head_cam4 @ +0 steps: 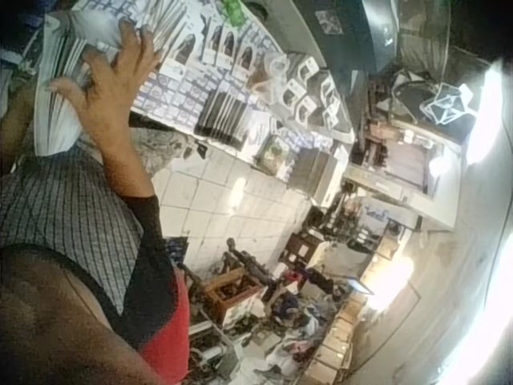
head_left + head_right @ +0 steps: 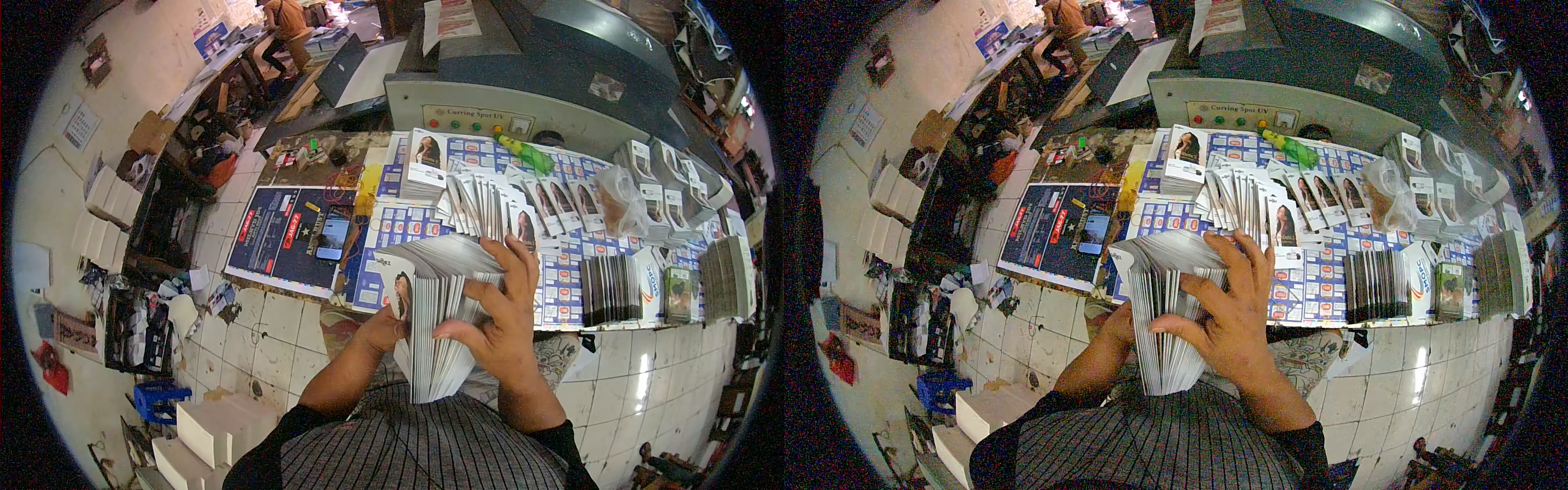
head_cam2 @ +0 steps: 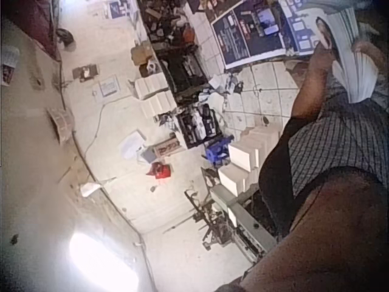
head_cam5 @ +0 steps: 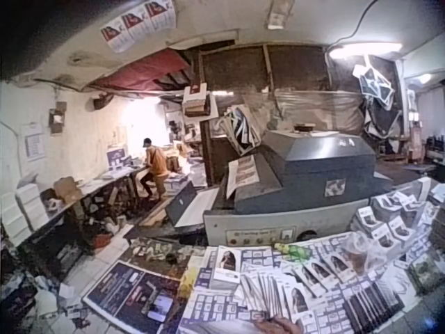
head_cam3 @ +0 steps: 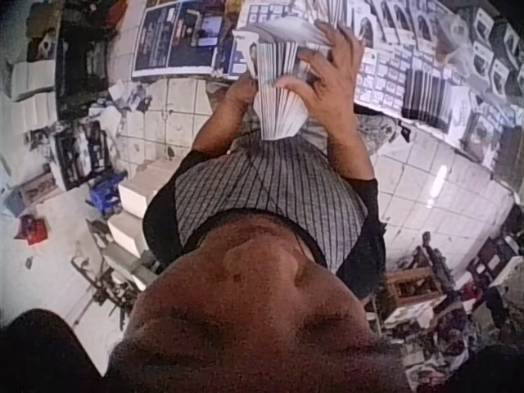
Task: The person sorts a stack of printed paper packaging by hand, flipping through the stack and placing batches into piles on a workbench.
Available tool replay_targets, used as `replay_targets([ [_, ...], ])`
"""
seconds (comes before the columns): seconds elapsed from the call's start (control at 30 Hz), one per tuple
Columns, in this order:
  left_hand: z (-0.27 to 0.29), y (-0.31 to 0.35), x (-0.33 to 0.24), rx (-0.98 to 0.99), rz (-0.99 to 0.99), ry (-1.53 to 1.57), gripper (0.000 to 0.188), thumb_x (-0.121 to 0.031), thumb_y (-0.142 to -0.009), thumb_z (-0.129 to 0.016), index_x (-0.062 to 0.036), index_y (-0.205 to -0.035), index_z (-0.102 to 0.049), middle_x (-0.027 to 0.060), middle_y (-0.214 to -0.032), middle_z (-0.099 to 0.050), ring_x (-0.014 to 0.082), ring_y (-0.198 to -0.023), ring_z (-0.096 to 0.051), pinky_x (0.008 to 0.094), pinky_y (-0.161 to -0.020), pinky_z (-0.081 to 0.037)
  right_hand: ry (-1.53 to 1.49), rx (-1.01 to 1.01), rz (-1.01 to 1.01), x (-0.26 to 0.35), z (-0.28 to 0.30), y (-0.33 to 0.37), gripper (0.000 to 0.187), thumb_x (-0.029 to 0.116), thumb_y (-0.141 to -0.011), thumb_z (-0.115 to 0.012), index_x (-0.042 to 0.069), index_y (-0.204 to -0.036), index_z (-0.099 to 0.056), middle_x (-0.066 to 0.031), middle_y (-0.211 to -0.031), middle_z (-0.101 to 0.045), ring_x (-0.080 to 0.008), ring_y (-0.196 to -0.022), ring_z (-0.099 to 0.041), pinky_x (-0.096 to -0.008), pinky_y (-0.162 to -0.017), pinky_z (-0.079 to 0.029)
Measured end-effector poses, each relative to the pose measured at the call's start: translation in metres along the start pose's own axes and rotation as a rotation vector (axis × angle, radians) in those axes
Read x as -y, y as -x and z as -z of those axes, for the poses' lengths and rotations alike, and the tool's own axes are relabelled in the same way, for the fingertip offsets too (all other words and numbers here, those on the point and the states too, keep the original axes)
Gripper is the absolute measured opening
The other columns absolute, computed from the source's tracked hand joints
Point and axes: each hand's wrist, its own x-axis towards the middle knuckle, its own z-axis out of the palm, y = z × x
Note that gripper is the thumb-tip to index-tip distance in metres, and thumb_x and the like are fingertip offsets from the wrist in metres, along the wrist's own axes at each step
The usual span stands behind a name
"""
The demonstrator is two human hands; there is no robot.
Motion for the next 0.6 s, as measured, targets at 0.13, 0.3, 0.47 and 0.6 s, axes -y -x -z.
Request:
replay_targets([
  [0.13,0.004,0.002,0.01,-0.062,0.052,0.243,0.07,-0.046,-0.095,-0.052,-0.0056,-0.148,-0.032,0.012,-0.152,-0.036,0.0264,-0.138,-0.038,0.0415,-0.117,-0.028,0.009,0.011,0.009,0.001,0.0,-0.001,0.06,0.058,-0.061,-0.077,0.005,-0.088,-0.065,-0.0194,-0.135,-0.051,-0.0439,-0.131,-0.034,-0.0549,-0.107,-0.027],
  [0.3,0.009,0.003,0.001,-0.138,0.098,-0.419,0.066,-0.039,-0.094,-0.058,-0.0073,-0.147,-0.035,0.0112,-0.15,-0.039,0.0262,-0.138,-0.038,0.0412,-0.117,-0.029,-0.004,0.01,-0.003,-0.001,-0.002,0.0,0.058,0.057,-0.061,-0.078,0.009,-0.091,-0.067,-0.0171,-0.134,-0.05,-0.0429,-0.13,-0.035,-0.0582,-0.107,-0.024],
  [0.47,-0.012,-0.002,-0.02,-0.052,-0.021,-0.311,0.06,-0.036,-0.095,-0.059,-0.0079,-0.144,-0.039,0.0108,-0.146,-0.045,0.0266,-0.133,-0.044,0.0413,-0.114,-0.034,-0.048,-0.014,-0.026,-0.004,-0.002,0.0,0.056,0.057,-0.061,-0.079,0.012,-0.093,-0.069,-0.0143,-0.133,-0.05,-0.0413,-0.128,-0.036,-0.059,-0.106,-0.024],
  [0.6,-0.011,0.002,-0.019,-0.085,0.014,-0.164,0.06,-0.036,-0.094,-0.059,-0.0079,-0.144,-0.04,0.0107,-0.145,-0.046,0.0265,-0.132,-0.045,0.0413,-0.113,-0.035,-0.031,0.013,-0.001,-0.001,0.001,-0.003,0.053,0.047,-0.064,-0.083,0.006,-0.091,-0.063,-0.0199,-0.134,-0.051,-0.044,-0.13,-0.035,-0.055,-0.106,-0.027],
])
